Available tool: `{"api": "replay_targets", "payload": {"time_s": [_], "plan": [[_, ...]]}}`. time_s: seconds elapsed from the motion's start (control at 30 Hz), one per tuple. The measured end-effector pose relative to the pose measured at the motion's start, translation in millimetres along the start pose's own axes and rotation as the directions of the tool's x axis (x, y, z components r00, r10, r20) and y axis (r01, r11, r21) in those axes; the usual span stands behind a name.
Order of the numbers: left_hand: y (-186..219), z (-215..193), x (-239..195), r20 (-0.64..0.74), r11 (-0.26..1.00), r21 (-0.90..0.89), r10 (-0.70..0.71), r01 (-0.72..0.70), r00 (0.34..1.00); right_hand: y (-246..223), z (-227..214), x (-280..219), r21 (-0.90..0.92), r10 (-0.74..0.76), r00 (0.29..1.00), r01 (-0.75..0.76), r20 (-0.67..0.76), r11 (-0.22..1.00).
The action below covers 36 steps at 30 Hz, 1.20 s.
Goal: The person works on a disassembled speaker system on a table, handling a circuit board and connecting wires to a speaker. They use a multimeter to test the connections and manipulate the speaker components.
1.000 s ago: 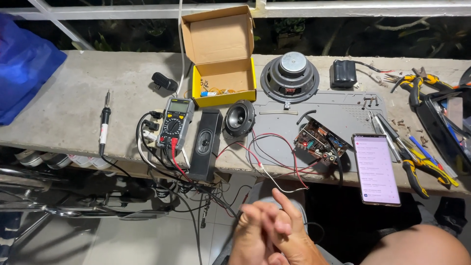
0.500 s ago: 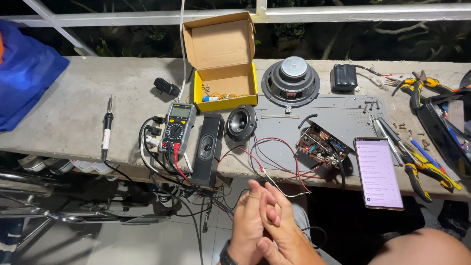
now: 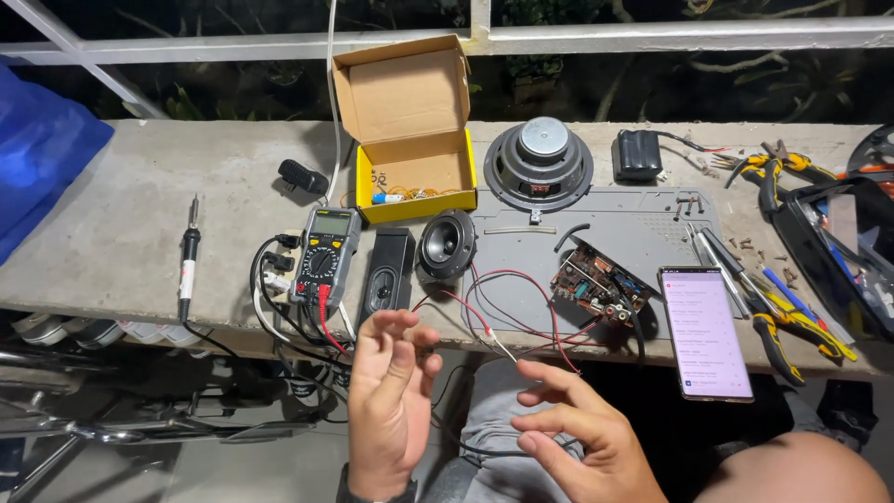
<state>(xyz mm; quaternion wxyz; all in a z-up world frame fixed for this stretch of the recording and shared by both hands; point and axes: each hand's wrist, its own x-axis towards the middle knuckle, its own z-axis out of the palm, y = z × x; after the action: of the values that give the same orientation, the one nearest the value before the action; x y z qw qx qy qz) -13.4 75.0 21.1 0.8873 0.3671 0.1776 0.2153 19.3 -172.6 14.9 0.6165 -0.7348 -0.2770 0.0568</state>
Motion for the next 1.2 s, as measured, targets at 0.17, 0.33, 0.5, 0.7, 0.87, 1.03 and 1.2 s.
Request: {"api": "replay_targets", "payload": {"time_s": [0.17, 0.33, 0.5, 0.7, 0.87, 1.03, 1.2], "plan": [[-27, -34, -5, 0.018, 0.694, 0.514, 0.579, -0.504, 0.815, 10, 1, -2, 0.058, 0.019, 1.000, -0.018, -0.015, 0.998], [-20, -45, 4, 0.250, 0.070, 0.887, 0.759, -0.457, 0.601, 17, 16, -5, 0.010, 0.093, 0.994, -0.093, -0.051, 0.996], [-34, -56, 25, 0.099, 0.151, 0.951, 0.674, -0.268, 0.732, 24, 38, -9, 0.019, 0.346, 0.937, -0.346, -0.039, 0.938], [-47, -70, 39, 0.179, 0.048, 0.939, 0.779, -0.342, 0.601, 40, 54, -12, -0.104, 0.262, 0.965, -0.259, 0.016, 0.960], [-41, -67, 27, 0.223, -0.014, 0.930, 0.814, -0.367, 0.536, 55, 58, -11, -0.123, 0.219, 0.973, -0.209, 0.075, 0.970], [-39, -71, 23, 0.285, -0.053, 0.895, 0.832, -0.443, 0.476, 52, 64, -9, -0.127, 0.202, 0.976, -0.190, 0.085, 0.974], [-35, -65, 16, 0.208, 0.055, 0.891, 0.833, -0.451, 0.512, 49, 64, -8, -0.134, 0.176, 0.978, -0.160, 0.116, 0.978]]}}
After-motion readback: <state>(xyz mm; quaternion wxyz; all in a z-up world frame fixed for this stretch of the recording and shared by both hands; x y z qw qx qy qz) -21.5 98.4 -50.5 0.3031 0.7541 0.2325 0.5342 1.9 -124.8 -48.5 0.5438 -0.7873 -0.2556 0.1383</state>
